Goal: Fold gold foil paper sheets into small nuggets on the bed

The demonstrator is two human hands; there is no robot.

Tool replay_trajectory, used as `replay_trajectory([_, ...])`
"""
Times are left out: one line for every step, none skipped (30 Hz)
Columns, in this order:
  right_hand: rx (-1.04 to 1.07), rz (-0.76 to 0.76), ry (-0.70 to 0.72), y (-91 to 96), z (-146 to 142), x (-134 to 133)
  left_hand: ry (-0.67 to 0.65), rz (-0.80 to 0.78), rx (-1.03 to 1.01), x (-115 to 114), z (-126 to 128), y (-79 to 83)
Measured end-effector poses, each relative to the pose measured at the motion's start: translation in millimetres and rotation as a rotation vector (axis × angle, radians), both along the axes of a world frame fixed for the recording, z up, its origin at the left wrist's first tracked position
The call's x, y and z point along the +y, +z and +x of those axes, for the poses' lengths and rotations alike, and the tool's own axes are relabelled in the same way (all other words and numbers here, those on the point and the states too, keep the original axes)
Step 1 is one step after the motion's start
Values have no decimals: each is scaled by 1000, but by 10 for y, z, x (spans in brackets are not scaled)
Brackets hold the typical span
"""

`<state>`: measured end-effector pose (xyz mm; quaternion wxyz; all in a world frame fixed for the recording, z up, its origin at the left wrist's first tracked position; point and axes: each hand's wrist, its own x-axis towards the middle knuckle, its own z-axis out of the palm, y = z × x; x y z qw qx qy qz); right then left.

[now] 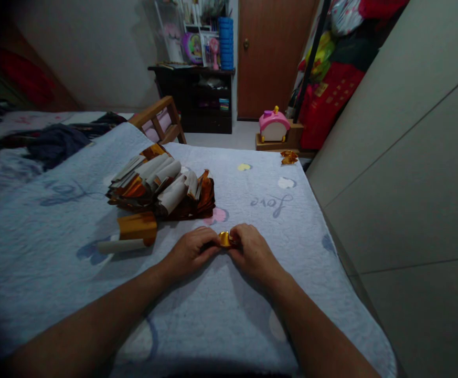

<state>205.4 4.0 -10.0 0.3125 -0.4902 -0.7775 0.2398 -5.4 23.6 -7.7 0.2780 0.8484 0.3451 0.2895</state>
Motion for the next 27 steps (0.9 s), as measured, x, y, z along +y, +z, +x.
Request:
replay_trajectory([-26, 3, 32, -9, 1, 2, 2, 3, 3, -2, 2, -1])
replay_trajectory([-48, 11, 66, -16, 4, 4, 3, 5, 7, -3, 3, -2])
replay_trajectory([-65, 19, 97, -20, 7, 5, 5, 7, 11, -3, 4, -4])
replay_trajectory([-75, 27, 120, -21, 11, 6, 10, 14, 16, -3, 4, -7])
replay_trajectory([-80, 34, 133, -18, 14, 6, 17, 25, 24, -3, 3, -10])
replay_trajectory([-84, 36, 140, -12, 16, 5, 29, 38, 35, -1, 1, -13])
replay_trajectory([-87, 33, 144, -2, 18, 5, 43, 51, 50, 1, -1, -14])
replay_trajectory([-90, 25, 147, 10, 17, 4, 60, 59, 69, 3, -4, -14])
replay_trajectory([-90, 13, 148, 24, 16, 3, 76, 59, 89, 5, -7, -11])
replay_trajectory([-88, 0, 145, 37, 12, 2, 90, 50, 109, 7, -11, -6])
replay_trajectory([-82, -11, 138, 48, 7, 1, 99, 36, 127, 10, -14, 1])
replay_trajectory([-76, -19, 126, 58, 1, -1, 103, 22, 141, 13, -17, 9])
replay_trajectory([-70, -25, 111, 63, -6, -2, 103, 8, 152, 15, -19, 17])
replay_trajectory([-66, -30, 92, 66, -13, -5, 101, -4, 161, 19, -21, 24])
replay_trajectory([-65, -37, 72, 67, -20, -7, 100, -13, 167, 22, -23, 29])
replay_trajectory([-69, -46, 52, 66, -27, -11, 102, -22, 172, 25, -23, 32])
replay_trajectory([-75, -56, 30, 65, -33, -14, 106, -31, 177, 27, -23, 33])
replay_trajectory([-84, -67, 7, 65, -40, -18, 110, -40, 182, 29, -22, 33])
replay_trajectory([-95, -78, -13, 66, -45, -22, 111, -47, 190, 30, -21, 31])
replay_trajectory([-109, -88, -31, 69, -51, -25, 112, -52, 199, 29, -19, 30])
replay_trajectory([-120, -99, -46, 73, -56, -28, 111, -55, 210, 27, -16, 28])
replay_trajectory([-130, -110, -59, 79, -61, -29, 112, -57, 220, 25, -14, 28])
replay_trajectory([-137, -123, -68, 85, -64, -29, 115, -56, 229, 23, -12, 29])
replay_trajectory([-144, -136, -72, 91, -67, -28, 120, -56, 234, 20, -11, 32])
replay_trajectory([-149, -146, -76, 97, -68, -25, 123, -56, 237, 18, -11, 38])
replay_trajectory([-154, -154, -78, 101, -69, -23, 125, -57, 238, 17, -13, 44])
replay_trajectory([-159, -160, -79, 105, -68, -20, 124, -59, 239, 17, -16, 52])
